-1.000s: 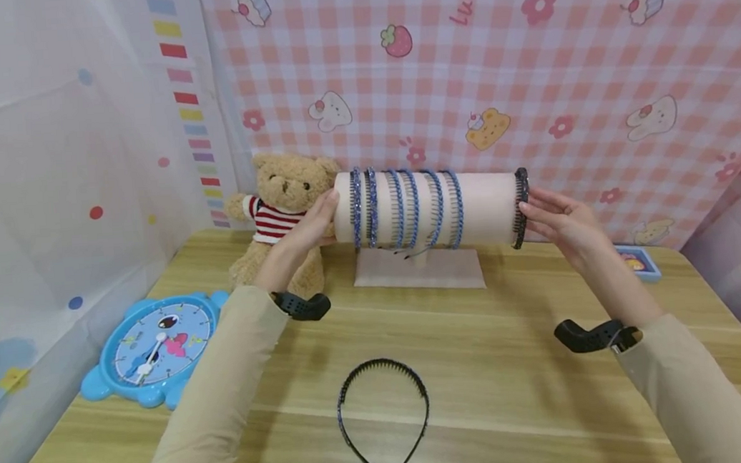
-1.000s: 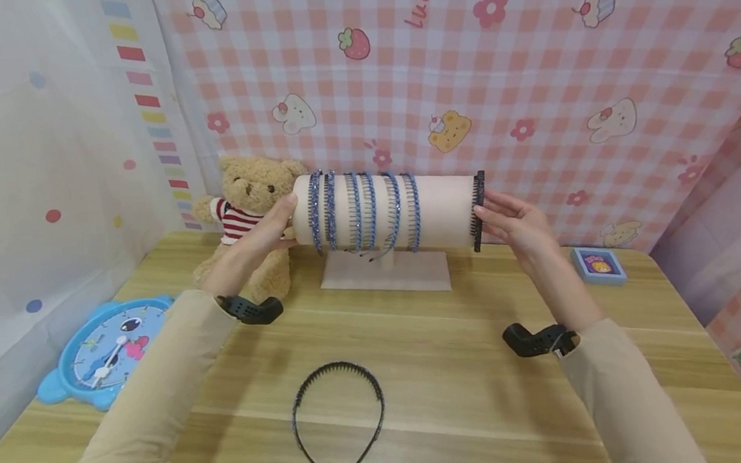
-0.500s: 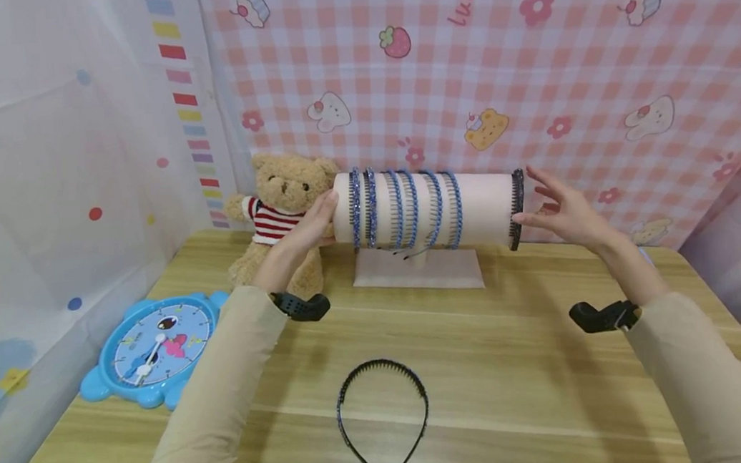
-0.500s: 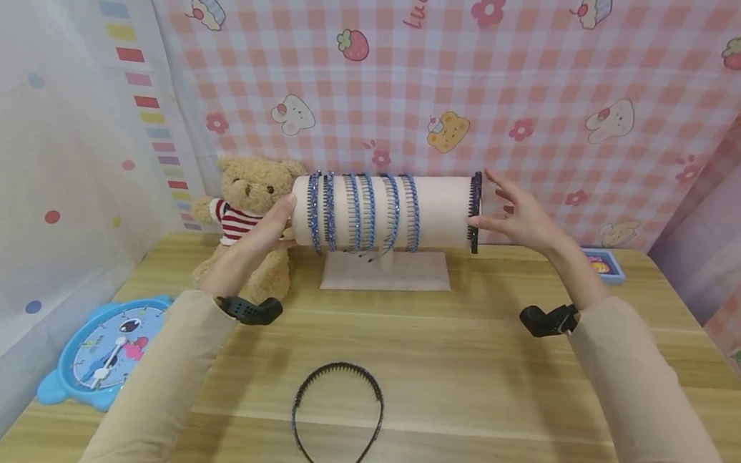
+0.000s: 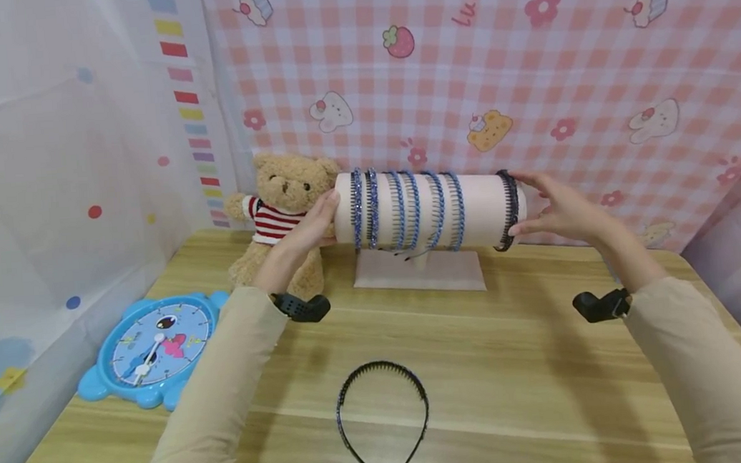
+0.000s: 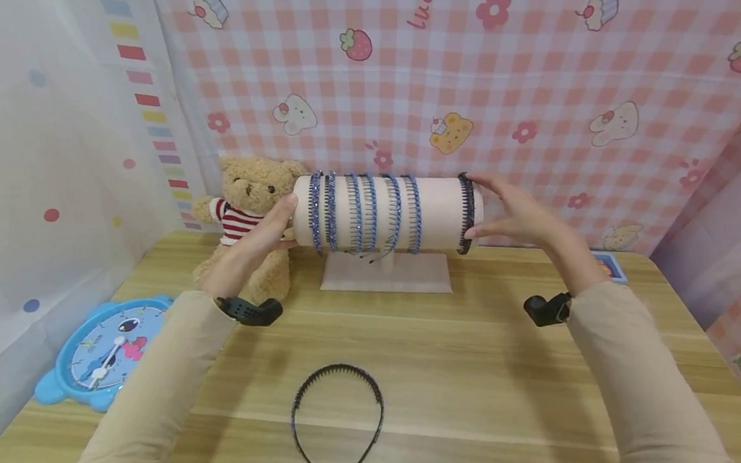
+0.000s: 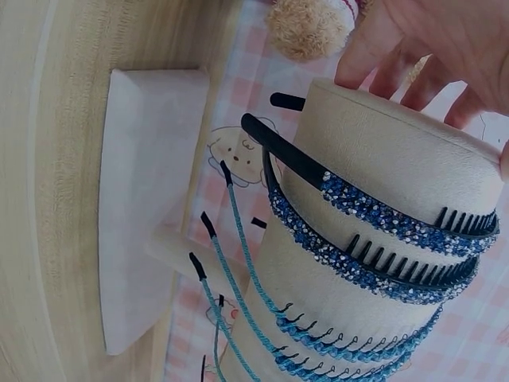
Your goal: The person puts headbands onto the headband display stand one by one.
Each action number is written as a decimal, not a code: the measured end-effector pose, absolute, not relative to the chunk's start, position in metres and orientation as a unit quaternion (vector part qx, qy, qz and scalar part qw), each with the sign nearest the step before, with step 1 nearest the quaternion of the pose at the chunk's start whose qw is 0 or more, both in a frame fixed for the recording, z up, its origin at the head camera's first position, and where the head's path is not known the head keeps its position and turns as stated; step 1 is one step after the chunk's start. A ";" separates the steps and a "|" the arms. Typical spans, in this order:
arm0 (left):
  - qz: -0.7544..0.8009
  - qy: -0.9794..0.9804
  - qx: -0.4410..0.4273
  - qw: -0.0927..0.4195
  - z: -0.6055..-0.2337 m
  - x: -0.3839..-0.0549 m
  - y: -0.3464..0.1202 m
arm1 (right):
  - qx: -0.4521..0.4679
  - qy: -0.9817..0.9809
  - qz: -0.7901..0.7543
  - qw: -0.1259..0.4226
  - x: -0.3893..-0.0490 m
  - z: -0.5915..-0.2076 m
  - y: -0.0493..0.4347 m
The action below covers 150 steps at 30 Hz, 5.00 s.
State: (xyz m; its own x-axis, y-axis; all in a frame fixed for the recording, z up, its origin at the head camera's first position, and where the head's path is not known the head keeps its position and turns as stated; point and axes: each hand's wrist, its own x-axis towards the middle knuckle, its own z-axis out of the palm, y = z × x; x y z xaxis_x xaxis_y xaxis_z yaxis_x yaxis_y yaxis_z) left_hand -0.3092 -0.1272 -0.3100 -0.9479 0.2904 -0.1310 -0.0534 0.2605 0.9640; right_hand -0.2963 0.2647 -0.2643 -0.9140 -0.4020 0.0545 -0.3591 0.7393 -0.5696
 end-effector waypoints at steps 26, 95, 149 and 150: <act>0.616 0.770 0.076 0.145 -0.309 -0.310 -0.129 | -0.220 0.967 -0.130 -0.013 -0.299 -0.254 0.213; 0.598 0.787 0.061 0.142 -0.310 -0.308 -0.126 | -0.270 0.821 -0.320 0.387 -0.221 -0.363 0.178; 0.617 0.772 0.056 0.140 -0.310 -0.309 -0.127 | -0.082 0.854 -0.507 0.078 -0.267 -0.277 0.264; 0.616 0.773 0.059 0.140 -0.310 -0.309 -0.127 | -0.084 0.855 -0.507 0.070 -0.268 -0.278 0.263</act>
State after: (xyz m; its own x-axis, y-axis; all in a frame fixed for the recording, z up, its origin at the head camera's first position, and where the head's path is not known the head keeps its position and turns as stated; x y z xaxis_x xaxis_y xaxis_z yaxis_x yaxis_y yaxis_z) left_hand -0.3092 -0.1266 -0.3101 -0.9540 0.2629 -0.1442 -0.0820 0.2335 0.9689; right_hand -0.2682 0.2631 -0.2781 -0.9761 -0.2144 -0.0356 -0.0716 0.4720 -0.8787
